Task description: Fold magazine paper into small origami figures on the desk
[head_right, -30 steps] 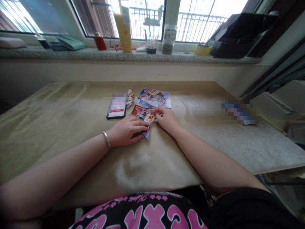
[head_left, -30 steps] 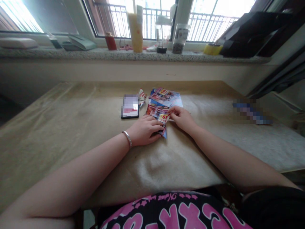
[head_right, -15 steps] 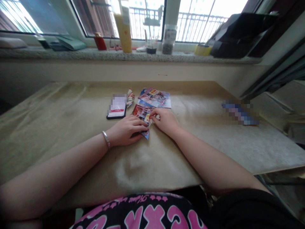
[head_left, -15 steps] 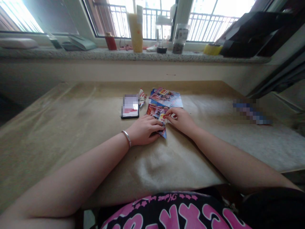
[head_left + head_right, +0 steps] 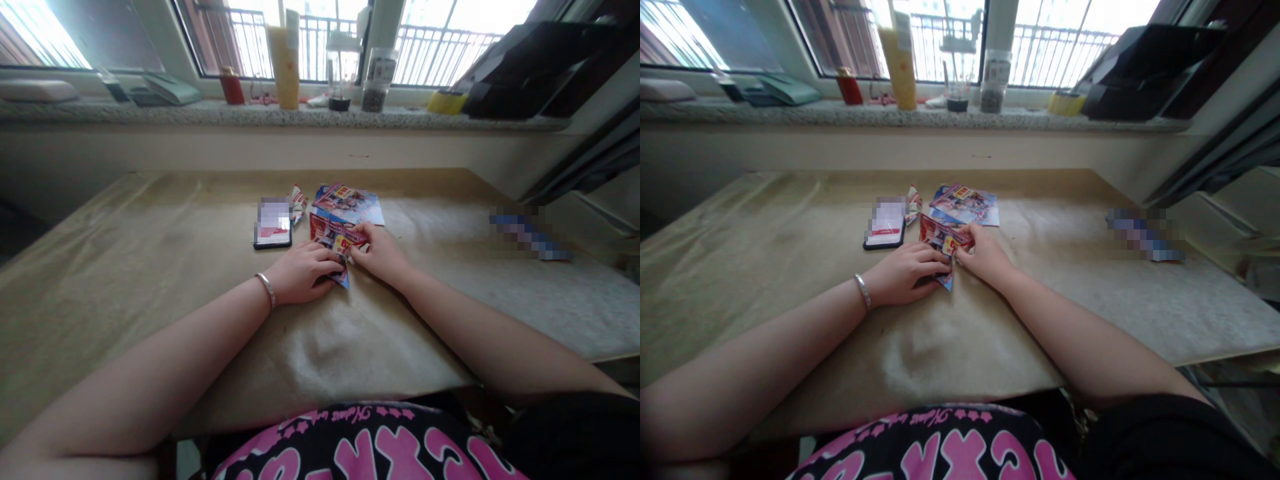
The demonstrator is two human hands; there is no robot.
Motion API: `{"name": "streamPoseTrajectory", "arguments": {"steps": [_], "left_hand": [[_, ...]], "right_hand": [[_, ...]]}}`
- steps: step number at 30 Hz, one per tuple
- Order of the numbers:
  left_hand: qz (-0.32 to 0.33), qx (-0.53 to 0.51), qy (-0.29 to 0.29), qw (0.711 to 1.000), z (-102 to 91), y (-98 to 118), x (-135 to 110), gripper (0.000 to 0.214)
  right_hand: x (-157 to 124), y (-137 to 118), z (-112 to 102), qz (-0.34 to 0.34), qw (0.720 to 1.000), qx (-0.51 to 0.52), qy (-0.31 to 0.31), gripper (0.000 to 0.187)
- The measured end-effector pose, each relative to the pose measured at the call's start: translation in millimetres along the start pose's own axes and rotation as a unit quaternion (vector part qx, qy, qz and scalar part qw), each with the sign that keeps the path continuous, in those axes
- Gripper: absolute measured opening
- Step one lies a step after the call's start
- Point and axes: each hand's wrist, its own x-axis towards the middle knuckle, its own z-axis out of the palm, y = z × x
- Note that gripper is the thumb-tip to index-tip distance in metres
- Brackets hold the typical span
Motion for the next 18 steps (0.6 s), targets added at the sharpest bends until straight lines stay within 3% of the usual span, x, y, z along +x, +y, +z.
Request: {"name": "streamPoseTrajectory", "arguments": {"steps": [5, 13, 18], "left_hand": [[0.001, -0.004, 0.003, 1.000, -0.6, 0, 0, 0.029], [-0.025, 0.002, 0.011, 1.000, 1.7, -1, -1, 0.031], [-0.058, -0.025, 0.026, 0.998, 5.3, -3, -3, 0.033]], "right_hand": [[-1, 2, 0, -0.023, 0.999, -0.031, -0.038, 0.018], [-1, 1, -5, -0.013, 0.993, -0.104, -0.060, 0.020], [-5, -7, -11, -0.050, 0.982, -0.171, -0.057, 0.020]]}}
